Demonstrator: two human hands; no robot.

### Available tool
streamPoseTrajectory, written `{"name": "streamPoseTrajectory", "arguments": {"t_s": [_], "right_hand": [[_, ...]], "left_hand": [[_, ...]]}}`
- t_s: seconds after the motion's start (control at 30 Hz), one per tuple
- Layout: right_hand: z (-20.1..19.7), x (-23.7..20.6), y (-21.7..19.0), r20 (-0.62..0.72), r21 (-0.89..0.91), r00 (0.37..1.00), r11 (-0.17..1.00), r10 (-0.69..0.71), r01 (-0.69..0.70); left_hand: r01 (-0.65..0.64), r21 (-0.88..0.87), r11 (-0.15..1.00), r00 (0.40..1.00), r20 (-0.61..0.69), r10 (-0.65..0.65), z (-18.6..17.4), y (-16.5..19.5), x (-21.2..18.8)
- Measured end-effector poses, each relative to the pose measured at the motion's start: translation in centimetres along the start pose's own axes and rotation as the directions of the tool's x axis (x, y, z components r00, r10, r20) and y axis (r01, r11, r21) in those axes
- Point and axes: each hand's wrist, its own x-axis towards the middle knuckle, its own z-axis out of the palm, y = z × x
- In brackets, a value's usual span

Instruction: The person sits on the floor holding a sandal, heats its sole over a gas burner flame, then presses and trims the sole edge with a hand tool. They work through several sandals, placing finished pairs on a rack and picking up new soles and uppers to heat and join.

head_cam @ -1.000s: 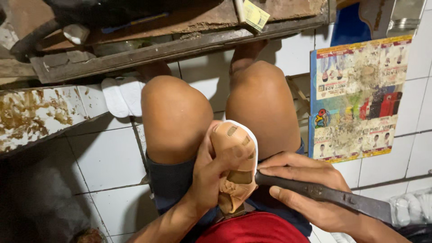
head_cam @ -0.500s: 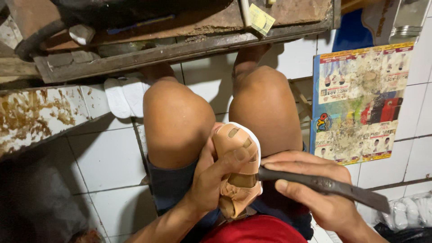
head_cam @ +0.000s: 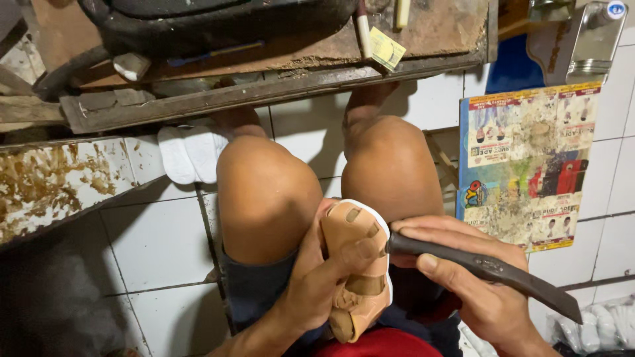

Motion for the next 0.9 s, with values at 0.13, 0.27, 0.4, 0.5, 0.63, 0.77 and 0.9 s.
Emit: {"name": "streamPoseTrajectory", "arguments": {"t_s": [0.13,0.27,0.4,0.5,0.63,0.77,0.9], "right_hand": [[-0.9,0.7,-1.1,0.126,-0.210,0.989,0.973,-0.074,0.100],[-2.0,1.3,-1.3,0.219,-0.145,0.973,0.984,-0.066,0.099],[-1.2,0.6,-0.7,0.145,-0.053,0.989,0.998,-0.025,0.033],[-0.6,-0.1,-0.2,0.076,-0.022,0.997,1.000,-0.002,0.003],[-0.7,0.1,0.2,0.054,0.005,0.998,1.000,0.020,-0.020],[-1.1,0.3,-0.1,0.083,-0.001,0.997,1.000,-0.001,0.001],[-2.3,1.5,-0.8,0.213,-0.142,0.972,0.981,-0.102,0.134]], "left_hand": [[0.027,-0.001,1.000,1.000,0.005,-0.027,0.0,-0.1,-0.3],[-0.008,0.090,0.996,1.000,-0.001,0.008,0.1,-0.1,-0.3],[0.167,-0.269,0.949,0.984,-0.008,-0.176,0.4,0.0,-0.2],[0.109,-0.166,0.980,0.993,-0.022,-0.115,0.5,0.2,-0.1],[0.012,0.043,0.999,0.999,0.031,-0.013,0.5,0.5,-0.2],[-0.010,0.082,0.997,1.000,0.009,0.009,0.8,0.6,-0.5],[0.053,-0.048,0.997,0.995,0.092,-0.048,0.9,0.7,-0.7]]}}
